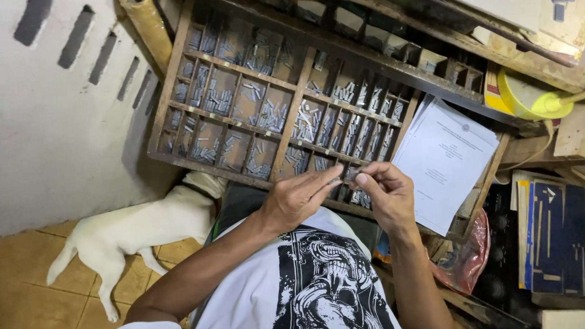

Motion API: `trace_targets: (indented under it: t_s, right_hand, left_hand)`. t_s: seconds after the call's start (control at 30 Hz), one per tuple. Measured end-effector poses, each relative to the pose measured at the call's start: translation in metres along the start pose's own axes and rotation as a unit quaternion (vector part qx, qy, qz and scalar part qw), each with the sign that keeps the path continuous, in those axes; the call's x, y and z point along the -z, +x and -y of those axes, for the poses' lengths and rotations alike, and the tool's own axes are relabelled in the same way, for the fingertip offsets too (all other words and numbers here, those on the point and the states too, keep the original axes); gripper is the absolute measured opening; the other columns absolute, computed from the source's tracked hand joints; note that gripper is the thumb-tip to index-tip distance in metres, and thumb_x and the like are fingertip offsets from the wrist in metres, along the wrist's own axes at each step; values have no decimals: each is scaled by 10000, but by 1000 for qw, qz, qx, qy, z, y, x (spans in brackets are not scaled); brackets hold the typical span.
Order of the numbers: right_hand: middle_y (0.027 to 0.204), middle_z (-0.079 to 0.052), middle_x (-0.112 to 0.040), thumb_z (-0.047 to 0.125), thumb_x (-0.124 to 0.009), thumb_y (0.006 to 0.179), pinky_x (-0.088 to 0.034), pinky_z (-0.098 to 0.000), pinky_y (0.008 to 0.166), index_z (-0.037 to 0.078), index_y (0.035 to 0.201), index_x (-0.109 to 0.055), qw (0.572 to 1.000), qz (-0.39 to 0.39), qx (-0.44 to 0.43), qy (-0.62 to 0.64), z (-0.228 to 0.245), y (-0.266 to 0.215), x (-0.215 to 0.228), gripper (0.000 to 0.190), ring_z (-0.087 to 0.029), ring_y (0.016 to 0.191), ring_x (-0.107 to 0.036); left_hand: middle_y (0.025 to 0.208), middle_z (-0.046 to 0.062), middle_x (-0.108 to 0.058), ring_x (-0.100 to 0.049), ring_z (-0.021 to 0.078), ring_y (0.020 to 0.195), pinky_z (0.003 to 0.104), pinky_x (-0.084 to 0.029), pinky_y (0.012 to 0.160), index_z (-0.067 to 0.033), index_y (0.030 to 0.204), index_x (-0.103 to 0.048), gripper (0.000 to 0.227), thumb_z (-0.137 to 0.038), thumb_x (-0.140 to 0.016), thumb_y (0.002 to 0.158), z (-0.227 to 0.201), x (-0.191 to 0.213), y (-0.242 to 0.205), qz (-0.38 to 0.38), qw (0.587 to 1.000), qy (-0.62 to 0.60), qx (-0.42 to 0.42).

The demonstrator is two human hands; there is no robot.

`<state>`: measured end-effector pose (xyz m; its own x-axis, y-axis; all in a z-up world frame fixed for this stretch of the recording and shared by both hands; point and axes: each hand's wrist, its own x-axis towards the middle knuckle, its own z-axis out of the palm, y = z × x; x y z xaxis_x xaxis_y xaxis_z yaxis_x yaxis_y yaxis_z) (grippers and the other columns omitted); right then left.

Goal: The person sorts small metal printing type pieces from a wooden compartmentalized tray, picking them up and placing them into a separate tray on the table. A white dog is present in the background.

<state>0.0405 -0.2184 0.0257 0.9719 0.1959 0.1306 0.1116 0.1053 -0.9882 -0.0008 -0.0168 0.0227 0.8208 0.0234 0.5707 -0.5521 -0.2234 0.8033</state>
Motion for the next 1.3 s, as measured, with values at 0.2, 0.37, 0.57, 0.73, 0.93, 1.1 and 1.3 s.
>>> trace_targets:
  t_s: [0.2, 0.37, 0.57, 0.73, 0.93, 1.1, 1.3]
  right_hand:
    - [762, -103, -762, 28, -804, 882, -559, -286, 633, 12, 1004, -753, 982, 6, -4, -188, 32, -5, -23, 133, -94, 705, -662]
    - [855, -31, -753, 111, -710, 941, -533, -224, 642, 40, 1017, -773, 977, 83, -56, -186, 36, 6, -41, 122, -88, 700, -634]
    - [949, -84, -776, 136, -667, 959, -629, -283, 771, 60, 1065, -751, 954, 172, -192, -151, 15, 34, -69, 155, -173, 817, -727]
    - [695, -113, -742, 109, -712, 951, -560, -350, 599, 52, 984, -772, 935, 223, -117, -249, -39, 101, -104, 89, -155, 657, -654]
    - [979, -195, -705, 180, -627, 1047, -566, -492, 777, 54, 1171, -735, 849, 138, 114, -497, -86, 213, -162, 207, -396, 901, -709]
    - [1007, -92, -762, 440, -627, 999, -607, -476, 806, 252, 1198, -752, 733, 105, 91, -666, -128, 256, -175, 301, -331, 945, -760]
    - [1020, -62, -753, 302, -680, 976, -578, -503, 874, 266, 1113, -768, 826, 96, 90, -549, -161, 264, -144, 166, -334, 1019, -721]
  left_hand:
    - [1022, 96, -804, -775, 257, 847, 342, -674, 641, -131, 1307, -713, 371, -12, -702, 956, -18, 5, 9, -1, 993, 112, -43]
    - [961, 198, -755, -736, 253, 706, 312, -661, 663, 50, 1346, -598, 406, 36, -725, 961, 18, 20, -4, 64, 980, 164, -96]
    - [931, 184, -749, -655, 191, 587, 240, -611, 508, -9, 1319, -644, 332, -69, -671, 994, 57, 58, -14, 131, 986, 94, 40]
    - [1140, 109, -779, -736, 302, 1030, 386, -619, 832, -129, 1260, -757, 299, -105, -659, 978, 76, 92, -43, 63, 973, 27, 220]
    - [1060, 40, -826, -777, 231, 936, 337, -620, 752, -207, 1139, -831, 246, -151, -687, 948, 29, 134, -43, 15, 912, 52, 407]
    - [971, 100, -831, -782, 239, 932, 350, -633, 786, -140, 1074, -844, 246, -64, -681, 906, 61, 125, -88, -47, 894, 7, 445]
    - [1045, 107, -827, -776, 268, 1000, 349, -627, 835, -125, 1131, -835, 246, -125, -725, 911, 24, 137, -45, -66, 893, -7, 445]
